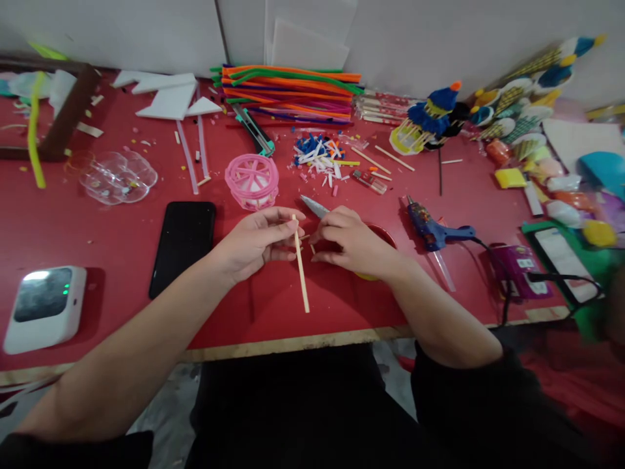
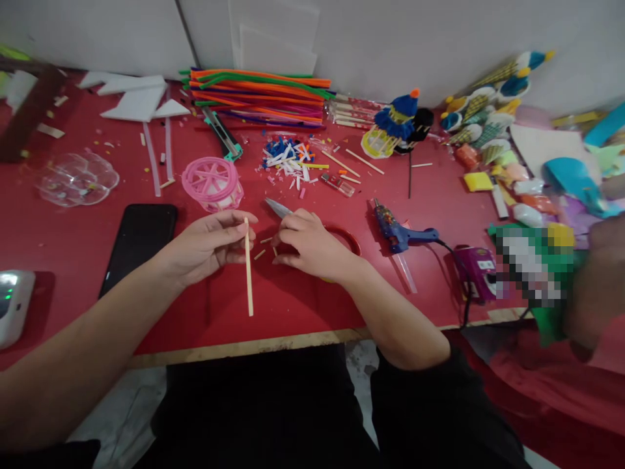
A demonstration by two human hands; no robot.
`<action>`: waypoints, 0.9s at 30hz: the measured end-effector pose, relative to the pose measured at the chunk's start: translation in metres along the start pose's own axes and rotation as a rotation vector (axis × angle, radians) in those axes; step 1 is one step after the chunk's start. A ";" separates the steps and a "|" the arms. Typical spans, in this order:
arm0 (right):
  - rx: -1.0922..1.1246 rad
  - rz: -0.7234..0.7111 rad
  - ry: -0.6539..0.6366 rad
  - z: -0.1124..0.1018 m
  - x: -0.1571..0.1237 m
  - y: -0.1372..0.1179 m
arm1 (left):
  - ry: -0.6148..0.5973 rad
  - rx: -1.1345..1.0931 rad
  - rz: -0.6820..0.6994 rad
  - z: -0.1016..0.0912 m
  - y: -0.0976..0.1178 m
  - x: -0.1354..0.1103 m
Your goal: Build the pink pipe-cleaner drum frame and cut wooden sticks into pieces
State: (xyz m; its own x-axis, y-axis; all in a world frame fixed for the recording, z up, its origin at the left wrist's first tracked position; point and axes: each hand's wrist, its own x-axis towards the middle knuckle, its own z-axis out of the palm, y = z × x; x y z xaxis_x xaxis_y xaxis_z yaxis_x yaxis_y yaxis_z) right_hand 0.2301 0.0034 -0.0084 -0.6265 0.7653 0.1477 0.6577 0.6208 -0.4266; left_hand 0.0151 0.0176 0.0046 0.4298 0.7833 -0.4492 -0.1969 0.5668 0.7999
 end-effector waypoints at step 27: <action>0.381 -0.021 0.379 0.006 -0.001 -0.026 | -0.153 0.197 0.032 0.005 -0.008 -0.003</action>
State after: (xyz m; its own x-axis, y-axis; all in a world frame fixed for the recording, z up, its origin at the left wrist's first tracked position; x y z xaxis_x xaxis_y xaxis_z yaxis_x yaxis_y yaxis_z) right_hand 0.2112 -0.0146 -0.0029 -0.3969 0.8047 0.4415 0.4042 0.5851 -0.7031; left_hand 0.0194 0.0096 0.0015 0.5578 0.7436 -0.3687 -0.0431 0.4696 0.8818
